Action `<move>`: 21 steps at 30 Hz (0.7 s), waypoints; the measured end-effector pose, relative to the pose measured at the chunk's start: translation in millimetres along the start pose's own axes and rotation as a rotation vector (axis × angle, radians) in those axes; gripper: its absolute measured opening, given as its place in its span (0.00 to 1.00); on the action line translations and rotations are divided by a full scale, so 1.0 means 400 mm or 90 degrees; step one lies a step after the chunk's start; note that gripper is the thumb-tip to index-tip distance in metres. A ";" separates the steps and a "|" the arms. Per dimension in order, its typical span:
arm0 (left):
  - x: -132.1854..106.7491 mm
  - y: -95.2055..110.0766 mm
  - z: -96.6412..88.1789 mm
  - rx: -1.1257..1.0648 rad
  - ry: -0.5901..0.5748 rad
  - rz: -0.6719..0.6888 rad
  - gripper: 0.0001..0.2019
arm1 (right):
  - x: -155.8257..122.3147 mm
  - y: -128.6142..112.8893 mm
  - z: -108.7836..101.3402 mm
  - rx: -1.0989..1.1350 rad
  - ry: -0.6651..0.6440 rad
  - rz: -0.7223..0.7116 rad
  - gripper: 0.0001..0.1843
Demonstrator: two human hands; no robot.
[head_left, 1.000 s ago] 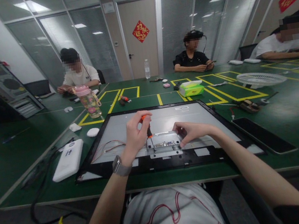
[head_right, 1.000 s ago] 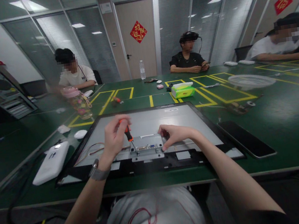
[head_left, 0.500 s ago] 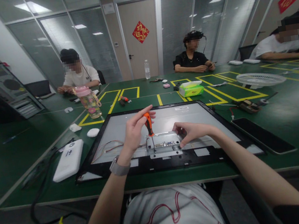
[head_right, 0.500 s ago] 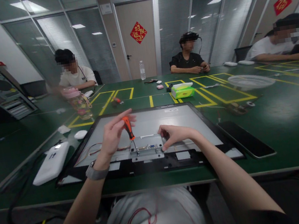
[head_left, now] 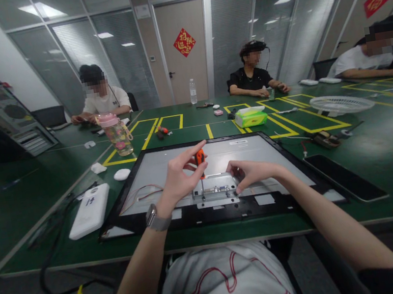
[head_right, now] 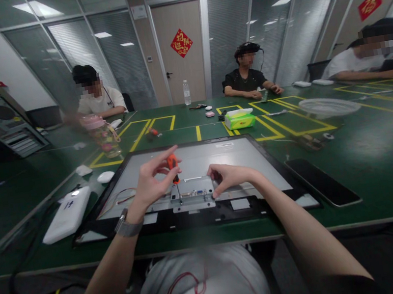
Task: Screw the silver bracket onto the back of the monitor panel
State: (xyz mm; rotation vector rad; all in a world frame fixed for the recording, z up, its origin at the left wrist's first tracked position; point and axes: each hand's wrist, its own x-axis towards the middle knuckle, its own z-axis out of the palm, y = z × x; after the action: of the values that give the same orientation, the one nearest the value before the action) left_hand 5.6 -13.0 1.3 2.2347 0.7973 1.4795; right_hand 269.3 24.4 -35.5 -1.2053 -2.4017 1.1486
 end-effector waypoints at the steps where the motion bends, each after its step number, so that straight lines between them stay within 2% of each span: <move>1: 0.000 -0.002 -0.001 0.015 0.014 0.004 0.24 | 0.000 0.001 0.000 0.000 0.000 0.000 0.35; 7: -0.001 -0.013 -0.006 -0.002 0.068 -0.047 0.24 | 0.002 0.005 0.001 -0.006 0.001 -0.001 0.36; 13: 0.014 0.000 0.020 -0.228 0.183 -0.196 0.23 | 0.003 0.004 0.001 -0.004 0.002 0.000 0.36; 16: 0.017 0.002 0.041 -0.296 0.191 -0.249 0.22 | 0.003 0.001 0.001 -0.013 0.006 0.004 0.36; 21: 0.007 0.002 0.071 -0.326 0.136 -0.271 0.21 | 0.004 -0.001 0.002 -0.015 0.011 0.006 0.37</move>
State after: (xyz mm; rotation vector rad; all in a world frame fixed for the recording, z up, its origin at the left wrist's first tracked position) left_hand 32.8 -11.3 -7.2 1.4496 0.7836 1.5089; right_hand 267.9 24.9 -36.0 -1.2296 -2.4067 1.1111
